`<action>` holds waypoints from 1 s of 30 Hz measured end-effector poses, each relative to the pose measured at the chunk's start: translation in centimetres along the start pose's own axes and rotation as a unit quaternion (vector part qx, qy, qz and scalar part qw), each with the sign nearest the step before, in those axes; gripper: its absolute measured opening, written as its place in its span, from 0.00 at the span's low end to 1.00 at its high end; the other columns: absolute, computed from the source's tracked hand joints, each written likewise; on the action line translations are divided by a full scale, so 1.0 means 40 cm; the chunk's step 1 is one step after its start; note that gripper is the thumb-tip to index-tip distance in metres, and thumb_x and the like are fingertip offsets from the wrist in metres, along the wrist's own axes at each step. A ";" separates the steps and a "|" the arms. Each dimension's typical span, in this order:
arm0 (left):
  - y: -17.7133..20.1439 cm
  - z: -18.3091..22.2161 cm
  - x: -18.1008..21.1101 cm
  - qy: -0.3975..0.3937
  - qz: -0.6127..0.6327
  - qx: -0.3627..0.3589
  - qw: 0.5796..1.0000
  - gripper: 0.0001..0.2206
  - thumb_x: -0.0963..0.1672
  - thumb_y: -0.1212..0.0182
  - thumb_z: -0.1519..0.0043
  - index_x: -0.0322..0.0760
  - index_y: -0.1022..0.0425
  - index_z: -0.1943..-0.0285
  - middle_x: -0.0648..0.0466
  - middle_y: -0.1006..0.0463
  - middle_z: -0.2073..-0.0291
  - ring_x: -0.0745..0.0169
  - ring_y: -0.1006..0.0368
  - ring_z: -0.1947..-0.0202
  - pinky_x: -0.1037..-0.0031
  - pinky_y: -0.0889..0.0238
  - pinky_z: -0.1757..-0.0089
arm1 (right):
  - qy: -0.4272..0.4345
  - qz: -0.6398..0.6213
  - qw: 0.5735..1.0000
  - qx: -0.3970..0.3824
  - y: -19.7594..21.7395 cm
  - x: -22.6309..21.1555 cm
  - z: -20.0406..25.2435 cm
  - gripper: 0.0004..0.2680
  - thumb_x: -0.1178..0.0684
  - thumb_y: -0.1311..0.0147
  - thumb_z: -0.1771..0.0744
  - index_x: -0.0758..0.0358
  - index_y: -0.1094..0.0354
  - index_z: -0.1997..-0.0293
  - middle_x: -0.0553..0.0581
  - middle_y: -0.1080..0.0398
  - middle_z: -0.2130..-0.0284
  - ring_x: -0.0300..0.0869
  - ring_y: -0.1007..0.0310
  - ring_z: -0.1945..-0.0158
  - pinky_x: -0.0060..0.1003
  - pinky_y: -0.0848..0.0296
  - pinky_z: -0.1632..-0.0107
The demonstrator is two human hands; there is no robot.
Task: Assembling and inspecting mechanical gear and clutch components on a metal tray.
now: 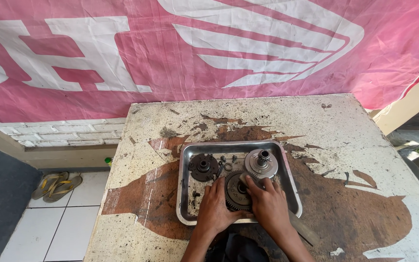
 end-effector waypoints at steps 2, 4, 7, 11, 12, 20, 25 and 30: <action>0.000 -0.002 0.004 0.019 -0.006 -0.020 1.000 0.66 0.67 0.24 0.67 0.25 0.49 0.26 0.38 0.35 0.35 0.37 0.35 0.40 0.44 0.32 0.47 | -0.018 0.001 1.000 -0.021 0.011 0.023 0.030 0.16 0.45 0.48 0.33 0.35 0.32 0.35 0.53 0.31 0.57 0.49 0.28 0.59 0.44 0.30 0.55; -0.003 -0.008 0.002 0.036 -0.012 -0.040 0.999 0.67 0.69 0.27 0.66 0.28 0.53 0.24 0.38 0.40 0.31 0.36 0.37 0.36 0.41 0.37 0.43 | -0.038 0.003 0.998 -0.041 0.018 0.038 0.048 0.16 0.44 0.48 0.32 0.34 0.31 0.35 0.52 0.31 0.54 0.46 0.28 0.57 0.41 0.29 0.53; -0.010 -0.011 0.000 0.030 -0.011 -0.027 0.999 0.65 0.68 0.27 0.62 0.24 0.51 0.25 0.36 0.36 0.34 0.37 0.33 0.41 0.44 0.30 0.49 | -0.040 0.014 0.998 -0.051 0.020 0.037 0.043 0.16 0.44 0.47 0.33 0.33 0.31 0.36 0.50 0.31 0.55 0.44 0.30 0.60 0.41 0.30 0.55; -0.011 -0.009 0.007 0.019 -0.038 -0.016 0.999 0.66 0.67 0.23 0.64 0.22 0.50 0.27 0.35 0.35 0.36 0.38 0.32 0.41 0.45 0.35 0.45 | -0.016 0.004 1.000 -0.023 0.001 0.007 -0.020 0.16 0.44 0.50 0.32 0.36 0.31 0.36 0.55 0.31 0.58 0.50 0.30 0.61 0.44 0.29 0.56; -0.014 -0.009 0.009 0.013 -0.045 -0.001 0.999 0.67 0.68 0.23 0.66 0.21 0.49 0.28 0.35 0.34 0.38 0.38 0.31 0.42 0.44 0.38 0.43 | -0.009 0.000 1.000 -0.008 -0.008 0.003 -0.038 0.15 0.45 0.50 0.32 0.36 0.30 0.37 0.56 0.31 0.60 0.52 0.29 0.62 0.46 0.29 0.55; -0.022 -0.007 0.014 0.016 -0.086 0.034 0.996 0.60 0.70 0.24 0.64 0.21 0.39 0.38 0.46 0.33 0.55 0.50 0.30 0.57 0.55 0.33 0.54 | -0.024 -0.030 0.999 -0.021 0.045 0.028 0.047 0.16 0.46 0.49 0.32 0.36 0.30 0.37 0.54 0.31 0.60 0.50 0.28 0.62 0.46 0.28 0.57; -0.023 -0.019 -0.007 0.038 -0.061 0.006 0.997 0.63 0.66 0.20 0.65 0.22 0.45 0.30 0.46 0.34 0.53 0.50 0.31 0.55 0.54 0.32 0.53 | -0.069 -0.040 0.988 -0.134 0.133 0.051 0.104 0.16 0.46 0.50 0.31 0.34 0.33 0.35 0.48 0.29 0.64 0.41 0.26 0.63 0.38 0.25 0.57; -0.014 -0.028 -0.026 0.036 0.004 -0.032 0.999 0.63 0.60 0.16 0.66 0.43 0.52 0.21 0.47 0.36 0.49 0.50 0.33 0.49 0.49 0.32 0.50 | -0.130 -0.081 0.976 -0.154 0.162 0.079 0.113 0.13 0.44 0.53 0.30 0.33 0.28 0.39 0.46 0.28 0.63 0.38 0.26 0.63 0.38 0.27 0.60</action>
Point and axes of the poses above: each hand's wrist, its own z-axis away from the middle knuckle, its own y-axis out of the back of the hand, x = y × z, the point moved 1 cm from there along -z, towards the middle knuckle
